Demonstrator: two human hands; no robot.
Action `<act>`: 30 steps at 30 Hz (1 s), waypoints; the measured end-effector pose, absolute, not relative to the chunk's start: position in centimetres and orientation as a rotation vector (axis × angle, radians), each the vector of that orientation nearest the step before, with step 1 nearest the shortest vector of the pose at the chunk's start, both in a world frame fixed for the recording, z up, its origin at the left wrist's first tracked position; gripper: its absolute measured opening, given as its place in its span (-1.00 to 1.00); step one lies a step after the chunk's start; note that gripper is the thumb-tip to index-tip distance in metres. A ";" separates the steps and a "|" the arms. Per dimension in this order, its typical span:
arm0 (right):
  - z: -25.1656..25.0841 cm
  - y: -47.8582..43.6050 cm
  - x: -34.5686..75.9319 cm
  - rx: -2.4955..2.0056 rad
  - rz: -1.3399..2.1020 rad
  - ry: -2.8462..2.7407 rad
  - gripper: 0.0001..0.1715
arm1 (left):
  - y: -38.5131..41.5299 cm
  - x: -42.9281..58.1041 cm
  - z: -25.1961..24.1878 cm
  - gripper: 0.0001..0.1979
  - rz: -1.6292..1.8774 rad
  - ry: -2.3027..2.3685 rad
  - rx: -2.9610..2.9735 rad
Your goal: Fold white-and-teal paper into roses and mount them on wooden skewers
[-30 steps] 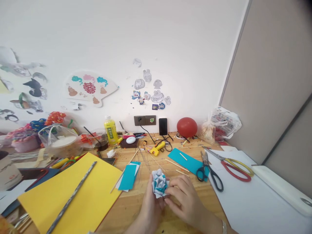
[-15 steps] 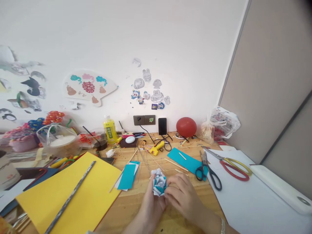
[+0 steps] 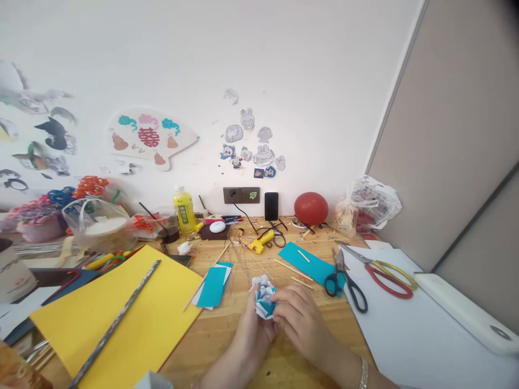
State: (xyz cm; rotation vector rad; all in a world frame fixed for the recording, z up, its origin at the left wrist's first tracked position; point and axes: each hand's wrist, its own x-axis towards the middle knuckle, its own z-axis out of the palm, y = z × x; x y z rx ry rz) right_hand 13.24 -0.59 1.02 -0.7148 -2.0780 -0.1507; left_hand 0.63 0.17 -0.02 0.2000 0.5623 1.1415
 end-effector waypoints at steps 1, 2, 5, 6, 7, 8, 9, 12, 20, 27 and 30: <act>1.0 -0.7 13.2 -0.728 -0.101 -2.069 -0.83 | 0.2 0.7 0.1 -0.71 1.145 0.577 0.192; 0.9 -0.7 13.1 -0.743 -0.054 -2.054 -0.83 | 0.2 0.7 0.2 -0.69 1.148 0.593 0.182; 0.8 -0.9 13.0 -0.806 0.018 -1.983 -0.86 | 0.1 0.8 0.5 -0.69 1.131 0.622 0.178; 0.8 -0.9 12.9 -0.828 0.023 -1.957 -0.86 | 0.1 0.8 0.6 -0.72 1.121 0.626 0.180; 0.8 -0.9 12.9 -0.847 0.024 -1.939 -0.86 | 0.1 0.8 0.7 -0.75 1.114 0.629 0.181; 0.8 -0.9 13.0 -0.860 0.021 -1.930 -0.86 | 0.0 0.8 0.7 -0.77 1.110 0.631 0.182; 0.8 -0.8 13.0 -0.866 0.017 -1.927 -0.86 | 0.0 0.8 0.7 -0.77 1.110 0.633 0.182; 0.8 -0.6 13.1 -0.877 0.010 -1.912 -0.88 | 0.0 0.7 0.7 -0.77 1.107 0.641 0.181; 0.9 -0.8 13.3 -0.871 -0.041 -1.905 -0.92 | -0.2 0.7 1.1 -0.71 1.097 0.618 0.191; 1.3 -0.9 13.5 -0.836 -0.094 -1.971 -0.93 | -0.2 0.6 1.5 -0.65 1.131 0.575 0.174; 1.2 -0.9 13.5 -0.838 -0.118 -1.980 -0.92 | -0.3 0.6 1.5 -0.66 1.130 0.581 0.166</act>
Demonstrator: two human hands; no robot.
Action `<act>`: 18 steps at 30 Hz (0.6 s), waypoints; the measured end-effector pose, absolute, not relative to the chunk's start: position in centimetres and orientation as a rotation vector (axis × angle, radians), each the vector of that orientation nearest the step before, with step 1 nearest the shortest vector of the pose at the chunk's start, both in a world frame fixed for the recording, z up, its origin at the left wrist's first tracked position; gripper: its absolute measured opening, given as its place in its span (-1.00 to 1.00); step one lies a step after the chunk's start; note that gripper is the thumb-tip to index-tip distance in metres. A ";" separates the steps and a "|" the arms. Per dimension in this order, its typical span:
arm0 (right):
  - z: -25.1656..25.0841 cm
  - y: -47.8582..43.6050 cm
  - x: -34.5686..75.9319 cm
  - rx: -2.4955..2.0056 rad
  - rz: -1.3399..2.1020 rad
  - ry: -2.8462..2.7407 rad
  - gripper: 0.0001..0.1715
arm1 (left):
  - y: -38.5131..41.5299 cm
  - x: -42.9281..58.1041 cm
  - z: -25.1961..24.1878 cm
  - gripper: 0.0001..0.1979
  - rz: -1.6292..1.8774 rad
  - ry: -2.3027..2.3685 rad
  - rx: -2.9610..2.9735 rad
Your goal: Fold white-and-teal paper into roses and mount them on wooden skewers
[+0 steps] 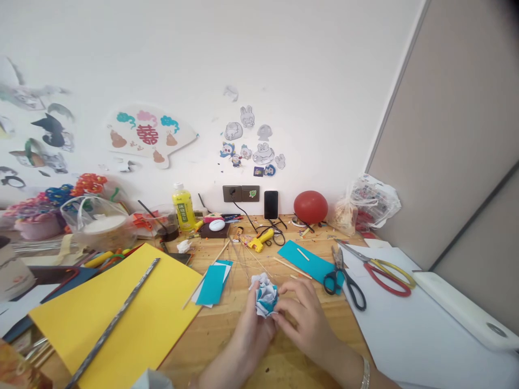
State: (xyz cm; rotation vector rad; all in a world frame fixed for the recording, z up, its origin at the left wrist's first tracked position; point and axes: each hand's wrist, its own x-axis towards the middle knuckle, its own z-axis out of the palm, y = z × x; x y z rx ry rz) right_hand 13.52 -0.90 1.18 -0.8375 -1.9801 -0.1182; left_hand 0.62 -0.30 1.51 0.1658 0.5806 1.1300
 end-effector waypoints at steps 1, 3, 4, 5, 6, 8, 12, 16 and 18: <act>1.1 -0.9 13.5 -0.832 -0.132 -1.990 -0.91 | -0.4 0.6 1.5 -0.66 1.131 0.584 0.162; 1.1 -1.0 13.5 -0.823 -0.167 -2.007 -0.89 | -0.5 0.7 1.6 -0.66 1.133 0.588 0.157; 1.1 -1.0 13.4 -0.819 -0.185 -2.012 -0.88 | -0.5 0.7 1.7 -0.65 1.132 0.588 0.154; 1.1 -1.0 13.4 -0.817 -0.206 -2.013 -0.87 | -0.5 0.7 1.7 -0.65 1.130 0.584 0.152; 1.1 -1.0 13.4 -0.810 -0.237 -2.011 -0.86 | -0.4 0.7 1.8 -0.65 1.127 0.579 0.150; 1.2 -1.0 13.3 -0.778 -0.324 -2.003 -0.82 | -0.3 0.8 1.8 -0.64 1.120 0.568 0.146; 1.4 -0.9 13.1 -0.708 -0.449 -1.994 -0.79 | -0.2 0.8 1.4 -0.61 1.114 0.561 0.128; 1.6 -0.9 13.3 -0.716 -0.426 -2.013 -0.82 | -0.3 0.8 1.0 -0.60 1.111 0.573 0.109; 1.6 -0.9 13.5 -0.722 -0.412 -2.021 -0.86 | -0.3 0.6 1.0 -0.63 1.105 0.577 0.116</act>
